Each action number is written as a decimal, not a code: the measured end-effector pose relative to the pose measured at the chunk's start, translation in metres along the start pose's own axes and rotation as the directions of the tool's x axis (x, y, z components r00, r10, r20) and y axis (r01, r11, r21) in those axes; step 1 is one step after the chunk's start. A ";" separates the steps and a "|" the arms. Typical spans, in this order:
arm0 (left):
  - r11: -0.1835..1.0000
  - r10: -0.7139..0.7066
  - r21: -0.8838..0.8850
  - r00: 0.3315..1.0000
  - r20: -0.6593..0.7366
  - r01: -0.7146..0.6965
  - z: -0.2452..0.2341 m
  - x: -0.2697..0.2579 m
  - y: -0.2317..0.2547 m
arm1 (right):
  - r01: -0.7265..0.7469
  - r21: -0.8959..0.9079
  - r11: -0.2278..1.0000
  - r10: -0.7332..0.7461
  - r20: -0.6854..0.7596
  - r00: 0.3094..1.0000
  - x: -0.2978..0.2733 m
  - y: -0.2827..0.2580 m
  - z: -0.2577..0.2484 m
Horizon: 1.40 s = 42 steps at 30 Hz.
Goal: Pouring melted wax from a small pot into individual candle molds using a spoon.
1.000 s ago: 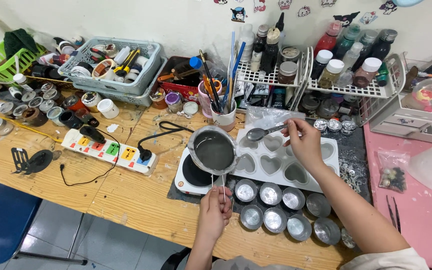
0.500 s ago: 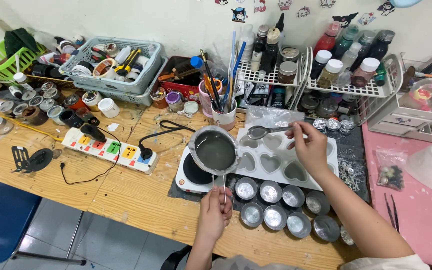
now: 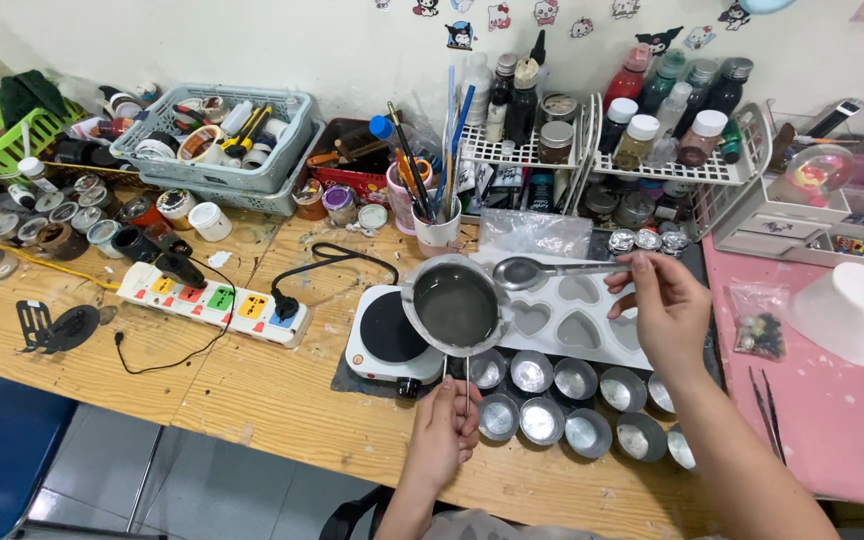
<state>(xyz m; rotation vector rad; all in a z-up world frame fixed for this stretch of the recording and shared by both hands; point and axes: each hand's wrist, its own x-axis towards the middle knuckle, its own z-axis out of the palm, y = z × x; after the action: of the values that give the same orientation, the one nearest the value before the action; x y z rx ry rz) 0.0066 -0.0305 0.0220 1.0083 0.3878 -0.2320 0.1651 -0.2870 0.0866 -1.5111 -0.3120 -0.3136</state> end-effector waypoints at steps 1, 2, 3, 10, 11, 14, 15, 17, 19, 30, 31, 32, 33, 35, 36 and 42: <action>1.000 -0.002 0.001 1.000 0.003 0.002 0.001 0.001 -0.004 | 0.001 -0.002 1.000 -0.001 -0.003 1.000 -0.007 -0.005 0.001; 1.000 0.000 -0.010 1.000 0.028 0.000 0.002 0.003 -0.007 | 0.054 -0.039 0.998 -0.053 0.029 0.998 -0.014 -0.010 0.003; 1.000 -0.001 -0.020 0.999 0.052 0.002 0.002 0.004 -0.011 | 0.107 -0.075 0.991 -0.103 0.061 0.993 -0.022 -0.015 0.004; 1.000 -0.004 0.002 0.994 0.107 0.004 0.011 0.003 -0.020 | 0.224 -0.414 0.882 -0.124 0.255 0.959 -0.040 -0.043 0.013; 1.000 -0.011 0.007 0.994 0.105 0.010 0.012 0.003 -0.021 | 0.256 -0.394 0.883 -0.153 0.275 0.949 -0.042 -0.041 0.013; 1.000 -0.029 0.007 0.994 0.108 0.028 0.014 0.005 -0.023 | 0.258 -0.361 0.896 -0.162 0.275 0.948 -0.045 -0.032 0.014; 0.999 -0.041 0.001 0.993 0.110 0.041 0.014 0.005 -0.025 | 0.227 -0.348 0.910 -0.140 0.256 0.956 -0.047 -0.028 0.014; 0.999 -0.035 0.010 0.992 0.121 0.034 0.015 0.005 -0.024 | 0.103 -0.310 0.945 -0.040 0.204 0.978 -0.045 -0.015 0.012; 0.999 -0.029 0.019 0.991 0.131 0.026 0.017 0.005 -0.025 | -0.022 -0.264 0.964 0.065 0.157 0.985 -0.042 -0.001 0.007; 0.999 0.015 0.040 0.996 0.084 -0.019 0.016 0.005 -0.021 | -0.305 0.033 0.952 0.302 0.079 0.950 -0.016 0.017 -0.005; 0.999 0.016 0.039 0.997 0.081 -0.019 0.014 0.003 -0.019 | -0.306 0.033 0.951 0.303 0.081 0.950 -0.014 0.018 -0.006; 0.999 0.019 0.041 0.997 0.072 -0.022 0.013 0.001 -0.018 | -0.302 0.050 0.952 0.298 0.080 0.951 -0.012 0.019 -0.007; 0.999 0.024 0.043 0.998 0.061 -0.026 0.011 -0.001 -0.016 | -0.299 0.068 0.952 0.293 0.080 0.953 -0.010 0.021 -0.007; 0.999 0.025 0.045 0.999 0.022 -0.026 0.007 -0.005 -0.011 | -0.283 0.067 0.957 0.278 0.072 0.958 -0.005 0.022 -0.005; 0.999 0.025 0.049 1.000 -0.014 -0.025 0.005 -0.007 -0.009 | -0.267 0.065 0.962 0.263 0.060 0.963 -0.004 0.022 -0.004; 0.990 0.137 0.035 0.989 -0.054 -0.135 -0.016 -0.016 -0.003 | -0.215 0.060 0.975 0.214 0.019 0.977 0.003 0.041 0.002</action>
<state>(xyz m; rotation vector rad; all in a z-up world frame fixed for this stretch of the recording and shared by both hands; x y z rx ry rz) -0.0120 -0.0178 0.0188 1.0690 0.3656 -0.0874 0.1837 -0.2832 0.0500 -1.4716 -0.1649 -0.1219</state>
